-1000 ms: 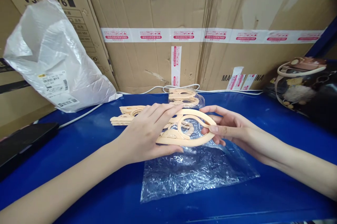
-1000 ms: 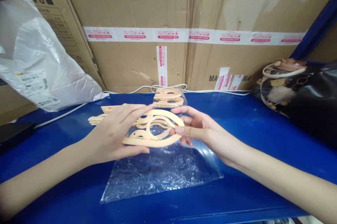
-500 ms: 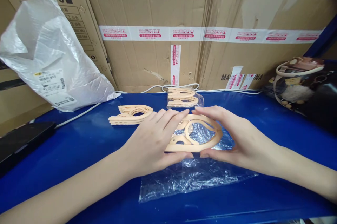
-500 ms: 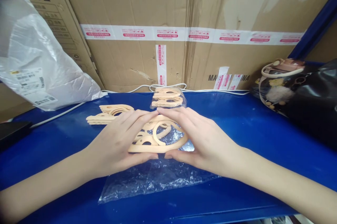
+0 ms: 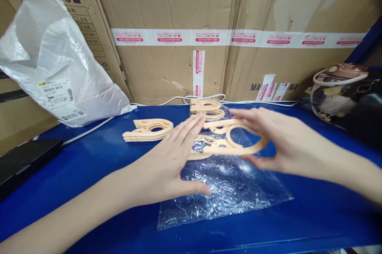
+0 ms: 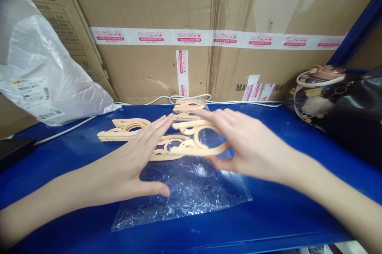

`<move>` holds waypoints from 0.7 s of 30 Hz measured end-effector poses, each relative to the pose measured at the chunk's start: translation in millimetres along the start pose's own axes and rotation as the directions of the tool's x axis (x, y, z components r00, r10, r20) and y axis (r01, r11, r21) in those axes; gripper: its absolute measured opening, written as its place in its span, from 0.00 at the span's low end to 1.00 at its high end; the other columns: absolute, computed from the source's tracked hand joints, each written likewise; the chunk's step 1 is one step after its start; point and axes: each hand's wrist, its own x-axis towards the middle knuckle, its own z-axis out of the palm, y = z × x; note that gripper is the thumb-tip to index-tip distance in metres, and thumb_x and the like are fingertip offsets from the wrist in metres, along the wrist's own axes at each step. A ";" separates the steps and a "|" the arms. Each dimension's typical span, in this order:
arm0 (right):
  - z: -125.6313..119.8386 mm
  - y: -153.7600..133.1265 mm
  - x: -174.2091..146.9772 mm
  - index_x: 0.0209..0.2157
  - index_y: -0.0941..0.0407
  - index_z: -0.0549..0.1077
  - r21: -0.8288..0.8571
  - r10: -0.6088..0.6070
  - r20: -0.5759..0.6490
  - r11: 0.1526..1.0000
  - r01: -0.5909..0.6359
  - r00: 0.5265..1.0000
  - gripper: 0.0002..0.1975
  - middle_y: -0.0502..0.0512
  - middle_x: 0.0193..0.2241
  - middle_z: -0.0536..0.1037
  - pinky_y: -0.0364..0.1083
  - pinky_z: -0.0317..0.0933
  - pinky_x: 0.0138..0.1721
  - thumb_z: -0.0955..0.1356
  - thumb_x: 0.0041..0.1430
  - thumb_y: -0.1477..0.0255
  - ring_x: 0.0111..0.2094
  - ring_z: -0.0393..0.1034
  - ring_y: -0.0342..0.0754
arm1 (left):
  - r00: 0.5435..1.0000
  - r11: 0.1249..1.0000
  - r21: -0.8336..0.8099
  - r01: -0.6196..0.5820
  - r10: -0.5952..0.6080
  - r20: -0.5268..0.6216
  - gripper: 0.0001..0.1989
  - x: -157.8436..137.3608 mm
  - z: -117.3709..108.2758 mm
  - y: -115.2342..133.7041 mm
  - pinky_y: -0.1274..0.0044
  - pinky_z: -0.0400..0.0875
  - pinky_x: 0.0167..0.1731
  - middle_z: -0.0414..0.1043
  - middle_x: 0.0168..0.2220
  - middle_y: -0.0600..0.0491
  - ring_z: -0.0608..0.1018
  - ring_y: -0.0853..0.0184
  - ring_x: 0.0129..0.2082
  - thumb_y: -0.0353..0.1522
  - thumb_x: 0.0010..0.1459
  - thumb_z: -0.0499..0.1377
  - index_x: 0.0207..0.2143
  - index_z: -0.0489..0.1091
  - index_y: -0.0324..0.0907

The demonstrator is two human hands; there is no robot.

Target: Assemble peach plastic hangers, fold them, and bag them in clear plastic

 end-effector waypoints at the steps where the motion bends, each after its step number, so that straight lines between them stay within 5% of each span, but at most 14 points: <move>1: -7.0 11.7 -2.5 0.63 0.48 0.57 0.034 0.064 0.026 0.997 -0.065 0.998 0.42 0.59 0.50 0.73 0.59 0.69 0.44 0.73 0.47 0.60 0.47 0.71 0.63 | 0.997 0.999 -0.020 0.025 -0.023 0.079 0.57 -4.6 -5.7 -5.3 0.57 0.55 0.61 0.33 0.70 0.42 0.45 0.48 0.68 0.58 0.51 0.57 0.68 0.26 0.47; 4: -26.6 42.9 -11.6 0.61 0.47 0.59 0.266 0.253 0.281 0.906 -0.329 0.926 0.35 0.60 0.56 0.69 0.48 0.72 0.33 0.71 0.53 0.62 0.39 0.77 0.56 | 0.948 0.994 -0.051 0.098 -0.078 0.307 0.59 -17.5 -21.8 -22.2 0.60 0.61 0.58 0.37 0.69 0.44 0.50 0.47 0.67 0.59 0.46 0.61 0.69 0.30 0.50; 6: -34.5 53.7 -16.4 0.60 0.48 0.61 0.286 0.288 0.363 0.870 -0.400 0.886 0.30 0.60 0.55 0.69 0.45 0.71 0.33 0.69 0.56 0.65 0.38 0.77 0.53 | 0.901 0.988 -0.058 0.145 -0.107 0.420 0.59 -21.8 -27.6 -30.5 0.62 0.62 0.58 0.40 0.69 0.44 0.53 0.47 0.66 0.58 0.44 0.62 0.68 0.31 0.50; 10: -34.8 49.4 -18.1 0.58 0.46 0.65 0.217 0.164 0.366 0.942 -0.256 0.916 0.33 0.56 0.52 0.73 0.45 0.69 0.43 0.73 0.49 0.70 0.48 0.73 0.57 | 0.826 0.978 -0.045 0.203 -0.147 0.544 0.58 -20.9 -24.5 -36.4 0.61 0.57 0.61 0.33 0.69 0.44 0.48 0.48 0.67 0.60 0.47 0.59 0.68 0.30 0.47; 21: 5.0 8.8 -7.6 0.65 0.45 0.56 0.232 0.000 0.420 0.967 -0.107 0.908 0.42 0.57 0.56 0.70 0.54 0.65 0.50 0.72 0.50 0.55 0.54 0.67 0.62 | 0.788 0.961 -0.059 0.271 -0.187 0.587 0.59 -16.7 -19.0 -31.7 0.60 0.51 0.63 0.24 0.69 0.44 0.39 0.48 0.68 0.62 0.47 0.56 0.68 0.28 0.44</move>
